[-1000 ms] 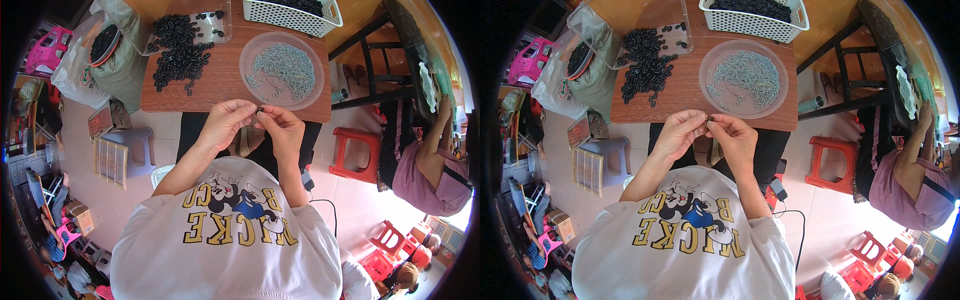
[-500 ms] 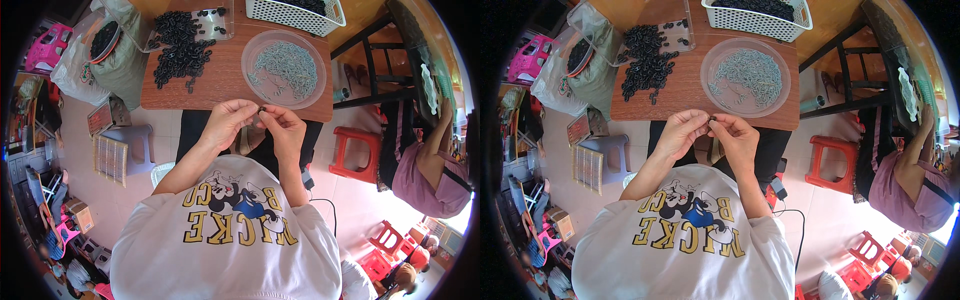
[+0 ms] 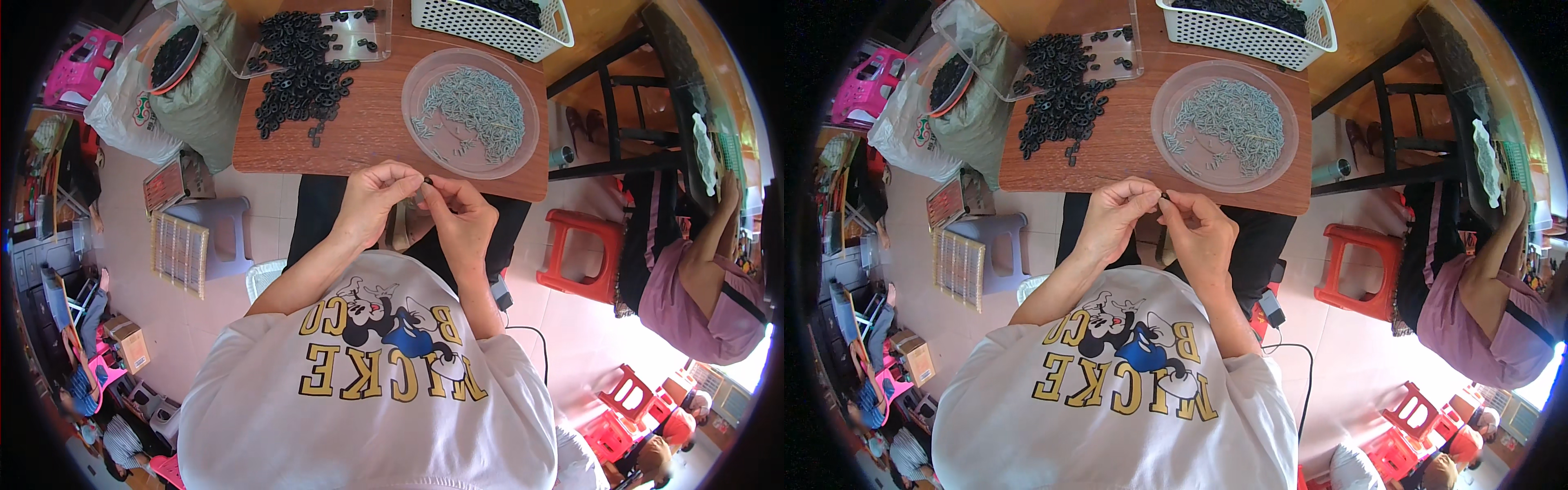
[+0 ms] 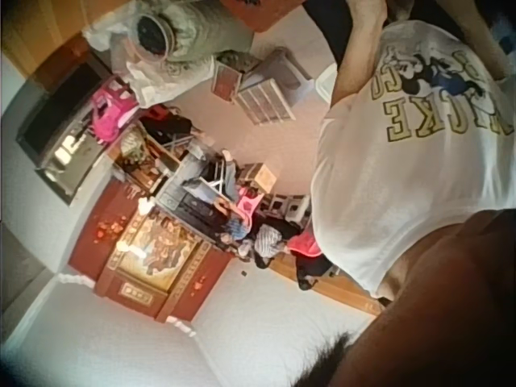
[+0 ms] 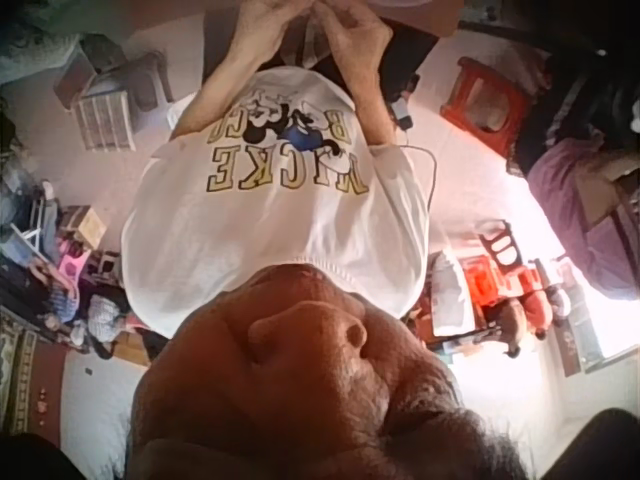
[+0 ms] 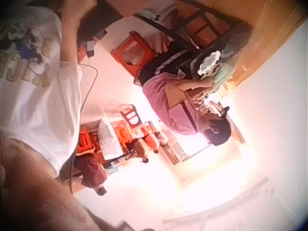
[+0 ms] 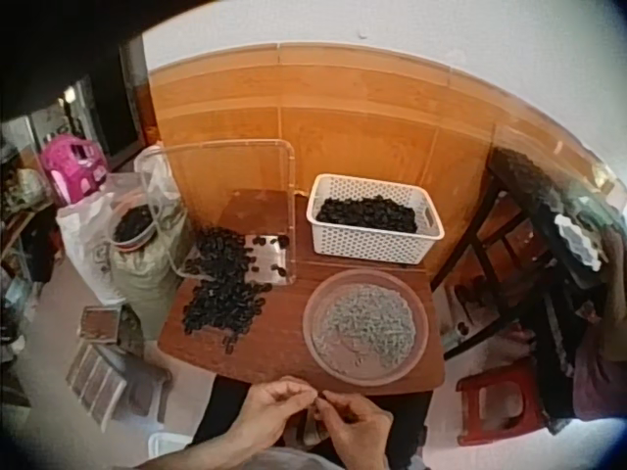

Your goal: The person sits at a table and repeatedly picks up small black plastic components and light blue fasteners. They insert the fasteners into the plastic components by hand and place the assembled units into a white basket.

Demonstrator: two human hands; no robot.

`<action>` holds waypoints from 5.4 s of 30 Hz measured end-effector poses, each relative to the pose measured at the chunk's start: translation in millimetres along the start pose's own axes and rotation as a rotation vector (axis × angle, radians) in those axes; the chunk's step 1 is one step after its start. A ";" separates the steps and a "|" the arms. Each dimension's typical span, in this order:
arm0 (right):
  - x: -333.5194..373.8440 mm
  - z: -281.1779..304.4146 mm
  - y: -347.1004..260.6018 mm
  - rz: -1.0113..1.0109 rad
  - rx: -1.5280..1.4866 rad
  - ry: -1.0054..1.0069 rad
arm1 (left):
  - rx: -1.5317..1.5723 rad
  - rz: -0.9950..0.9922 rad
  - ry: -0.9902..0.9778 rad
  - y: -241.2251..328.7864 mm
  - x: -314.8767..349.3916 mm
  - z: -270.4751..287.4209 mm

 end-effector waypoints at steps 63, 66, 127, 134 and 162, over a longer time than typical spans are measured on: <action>2.3 -17.0 6.2 -0.109 -0.347 -0.052 | -1.667 -0.735 0.456 98.4 -122.0 81.4; -7.1 -14.4 8.4 -0.106 -0.365 -0.086 | -1.108 -0.514 0.352 105.9 -103.2 61.7; -18.1 -38.7 12.0 -0.064 -0.414 -0.138 | -0.117 -0.181 0.151 26.4 6.3 22.4; -17.3 -35.5 8.4 -0.011 -0.327 -0.245 | -0.264 -0.109 0.060 40.7 12.1 22.2; -2.0 -44.2 0.5 0.090 -0.351 -0.039 | -0.608 -0.586 0.028 57.7 25.5 14.3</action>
Point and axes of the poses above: each hand's wrist, its own x-axis away from the middle knuckle, its own z-axis out of the back of the hand, y = z × x, the point moved 4 cm from there along -x, towards the middle knuckle, and after that the axes turned 10 degrees about z, right-handed, at the moved point
